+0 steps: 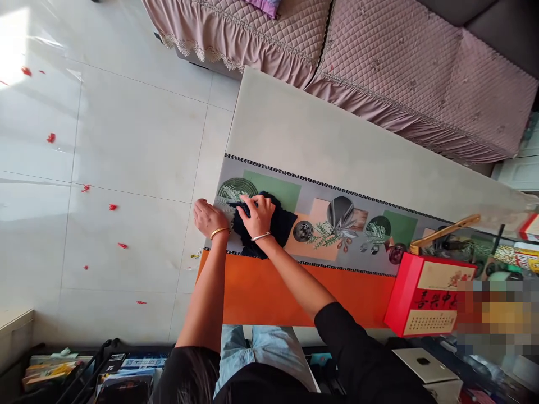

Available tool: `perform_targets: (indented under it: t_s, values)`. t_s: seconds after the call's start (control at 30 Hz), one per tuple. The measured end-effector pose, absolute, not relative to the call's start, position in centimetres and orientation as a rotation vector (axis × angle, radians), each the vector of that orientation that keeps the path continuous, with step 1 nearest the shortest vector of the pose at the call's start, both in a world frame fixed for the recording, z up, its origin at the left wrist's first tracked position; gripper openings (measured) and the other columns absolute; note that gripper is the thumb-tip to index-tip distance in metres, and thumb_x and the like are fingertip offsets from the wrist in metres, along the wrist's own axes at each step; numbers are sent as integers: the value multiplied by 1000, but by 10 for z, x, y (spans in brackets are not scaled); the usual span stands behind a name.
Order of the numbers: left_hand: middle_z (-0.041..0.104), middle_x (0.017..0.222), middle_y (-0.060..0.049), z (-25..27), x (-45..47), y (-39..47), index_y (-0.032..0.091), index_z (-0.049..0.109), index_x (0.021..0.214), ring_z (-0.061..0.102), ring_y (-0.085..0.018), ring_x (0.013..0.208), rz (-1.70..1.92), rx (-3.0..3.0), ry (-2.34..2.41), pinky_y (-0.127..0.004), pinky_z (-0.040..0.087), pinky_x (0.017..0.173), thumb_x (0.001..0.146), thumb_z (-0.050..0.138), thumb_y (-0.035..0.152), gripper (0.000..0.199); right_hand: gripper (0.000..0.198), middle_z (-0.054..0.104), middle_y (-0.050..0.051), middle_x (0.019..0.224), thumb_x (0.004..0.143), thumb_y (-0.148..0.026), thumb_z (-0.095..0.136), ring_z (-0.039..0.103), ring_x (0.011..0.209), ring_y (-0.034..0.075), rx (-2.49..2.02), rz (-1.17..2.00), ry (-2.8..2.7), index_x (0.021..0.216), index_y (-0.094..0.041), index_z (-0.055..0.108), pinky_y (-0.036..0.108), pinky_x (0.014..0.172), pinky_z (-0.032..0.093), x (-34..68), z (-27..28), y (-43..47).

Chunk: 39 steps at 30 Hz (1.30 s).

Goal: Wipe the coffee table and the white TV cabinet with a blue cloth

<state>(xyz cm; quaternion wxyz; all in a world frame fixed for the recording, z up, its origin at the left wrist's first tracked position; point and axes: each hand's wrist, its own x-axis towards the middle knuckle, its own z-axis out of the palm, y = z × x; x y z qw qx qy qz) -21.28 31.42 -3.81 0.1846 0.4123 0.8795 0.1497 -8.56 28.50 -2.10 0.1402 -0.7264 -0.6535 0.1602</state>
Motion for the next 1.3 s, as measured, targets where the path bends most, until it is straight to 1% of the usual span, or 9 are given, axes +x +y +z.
perform_targets:
  t_s: [0.17, 0.27, 0.4, 0.53, 0.63, 0.8, 0.9, 1.13, 1.3]
  values:
    - [68, 113, -13, -38, -213, 315, 21, 60, 112, 62, -28, 114, 397, 1158, 2490, -41, 46, 95, 105, 26, 25, 35, 29, 68, 10, 99, 105, -38, 49, 60, 96, 26, -2193, 513, -1763, 104, -28, 77, 40, 85, 42, -71, -28, 313]
    - [68, 114, -13, -37, -212, 316, 21, 60, 111, 62, -28, 113, 392, 1152, 2486, -41, 46, 95, 106, 25, 25, 35, 22, 67, 8, 102, 103, -34, 55, 61, 100, 25, -2266, 469, -1560, 108, -26, 75, 39, 87, 43, -56, -27, 329]
    - [68, 113, -13, -39, -211, 315, 21, 59, 112, 62, -28, 113, 375, 1146, 2498, -41, 46, 94, 106, 24, 27, 36, 13, 69, 4, 94, 97, -32, 66, 61, 97, 25, -2247, 524, -1497, 92, -28, 77, 38, 84, 42, -61, -22, 341]
    - [68, 112, -12, -40, -212, 314, 21, 59, 112, 62, -28, 113, 366, 1171, 2494, -40, 47, 95, 105, 25, 25, 35, 21, 68, 4, 84, 99, -35, 62, 59, 92, 26, -2324, 519, -1386, 87, -26, 76, 38, 82, 40, -74, -25, 359]
    - [68, 112, -12, -40, -213, 314, 22, 59, 112, 62, -28, 114, 372, 1170, 2485, -40, 47, 95, 105, 25, 25, 35, 26, 68, 5, 86, 102, -39, 58, 59, 93, 26, -2296, 474, -1401, 88, -25, 76, 38, 82, 39, -77, -28, 359]
    - [68, 112, -11, -41, -213, 314, 23, 58, 111, 62, -27, 115, 349, 1160, 2487, -39, 48, 95, 104, 27, 24, 31, 28, 69, 6, 89, 104, -39, 53, 60, 93, 25, -2202, 611, -1737, 94, -28, 76, 38, 80, 38, -76, -27, 335]
    - [67, 112, -10, -44, -214, 313, 24, 57, 110, 63, -27, 115, 354, 1194, 2495, -39, 48, 97, 104, 28, 23, 30, 31, 69, 8, 93, 105, -38, 50, 61, 98, 26, -2244, 550, -1686, 91, -26, 74, 38, 83, 38, -78, -30, 352]
    - [67, 113, -10, -45, -214, 312, 24, 57, 110, 62, -28, 116, 346, 1201, 2493, -40, 48, 97, 103, 29, 23, 29, 29, 74, 5, 90, 104, -27, 50, 61, 91, 25, -2224, 589, -1626, 79, -24, 65, 37, 80, 38, -79, -28, 355]
    - [67, 114, -12, -43, -213, 314, 23, 58, 112, 61, -28, 117, 341, 1175, 2478, -41, 47, 97, 103, 27, 23, 32, 25, 74, 6, 95, 101, -16, 49, 61, 97, 26, -2256, 565, -1578, 81, -24, 63, 38, 82, 39, -73, -24, 370]
